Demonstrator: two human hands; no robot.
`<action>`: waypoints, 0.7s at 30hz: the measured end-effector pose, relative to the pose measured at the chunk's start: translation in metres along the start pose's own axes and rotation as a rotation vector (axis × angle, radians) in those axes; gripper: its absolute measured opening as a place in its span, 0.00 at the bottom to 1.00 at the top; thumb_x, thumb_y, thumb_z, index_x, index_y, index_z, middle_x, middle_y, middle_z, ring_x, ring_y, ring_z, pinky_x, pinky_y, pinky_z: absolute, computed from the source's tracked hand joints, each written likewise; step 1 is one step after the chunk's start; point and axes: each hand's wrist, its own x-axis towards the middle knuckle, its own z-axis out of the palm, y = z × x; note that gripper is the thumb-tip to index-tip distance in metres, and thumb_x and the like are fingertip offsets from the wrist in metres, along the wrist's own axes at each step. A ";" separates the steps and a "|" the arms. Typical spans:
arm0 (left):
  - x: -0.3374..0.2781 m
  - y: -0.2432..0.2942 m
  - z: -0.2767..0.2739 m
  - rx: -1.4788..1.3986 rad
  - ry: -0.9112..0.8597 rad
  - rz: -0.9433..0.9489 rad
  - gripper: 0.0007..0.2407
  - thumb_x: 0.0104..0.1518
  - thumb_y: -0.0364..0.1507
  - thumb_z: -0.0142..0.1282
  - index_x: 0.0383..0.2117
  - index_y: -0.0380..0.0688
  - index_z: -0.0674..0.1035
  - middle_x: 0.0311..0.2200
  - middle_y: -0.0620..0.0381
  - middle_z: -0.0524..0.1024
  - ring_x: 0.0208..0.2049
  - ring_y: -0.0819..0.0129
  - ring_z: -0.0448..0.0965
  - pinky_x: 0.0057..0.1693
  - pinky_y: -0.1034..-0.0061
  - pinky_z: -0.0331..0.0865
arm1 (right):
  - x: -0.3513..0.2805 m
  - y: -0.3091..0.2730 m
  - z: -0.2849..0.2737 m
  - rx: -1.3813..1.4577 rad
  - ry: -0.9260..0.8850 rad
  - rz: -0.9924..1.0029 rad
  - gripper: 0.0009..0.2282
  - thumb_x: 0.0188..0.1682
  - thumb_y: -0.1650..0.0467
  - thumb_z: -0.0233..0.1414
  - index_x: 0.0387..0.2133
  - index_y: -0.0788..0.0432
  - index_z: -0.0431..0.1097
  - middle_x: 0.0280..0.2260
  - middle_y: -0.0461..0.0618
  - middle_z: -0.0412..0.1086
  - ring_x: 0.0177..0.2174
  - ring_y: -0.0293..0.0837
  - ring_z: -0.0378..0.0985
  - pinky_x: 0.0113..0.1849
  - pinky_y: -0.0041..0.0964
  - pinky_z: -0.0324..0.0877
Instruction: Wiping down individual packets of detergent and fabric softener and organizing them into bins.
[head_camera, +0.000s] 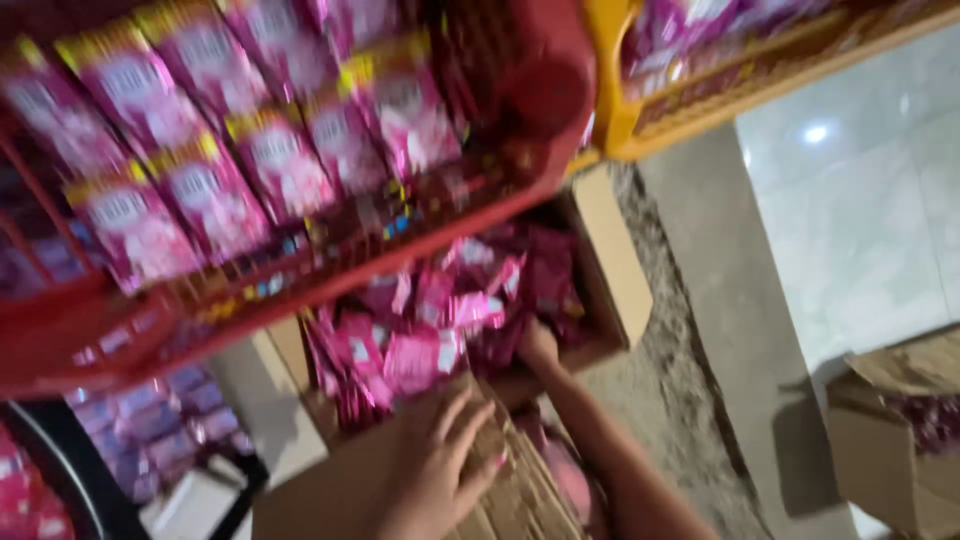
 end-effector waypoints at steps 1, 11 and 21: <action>-0.005 0.002 0.005 -0.024 0.017 0.012 0.25 0.56 0.44 0.57 0.59 0.49 0.72 0.63 0.44 0.62 0.65 0.42 0.56 0.65 0.44 0.48 | -0.020 -0.001 -0.007 0.039 -0.033 0.002 0.26 0.39 0.61 0.59 0.52 0.54 0.67 0.36 0.68 0.75 0.38 0.67 0.78 0.42 0.58 0.70; -0.023 0.051 -0.003 -0.170 -0.247 -0.055 0.21 0.59 0.46 0.57 0.59 0.62 0.76 0.66 0.65 0.63 0.72 0.51 0.49 0.64 0.25 0.21 | -0.125 -0.074 -0.226 0.659 -0.438 -0.211 0.14 0.51 0.76 0.48 0.49 0.52 0.64 0.35 0.38 0.70 0.35 0.34 0.70 0.37 0.32 0.69; -0.063 0.145 -0.045 -0.125 -0.008 0.207 0.34 0.58 0.54 0.59 0.59 0.39 0.67 0.68 0.39 0.53 0.70 0.41 0.51 0.71 0.47 0.49 | -0.367 -0.159 -0.303 1.866 -0.384 -0.061 0.17 0.54 0.55 0.45 0.44 0.55 0.66 0.41 0.50 0.71 0.39 0.50 0.77 0.45 0.55 0.72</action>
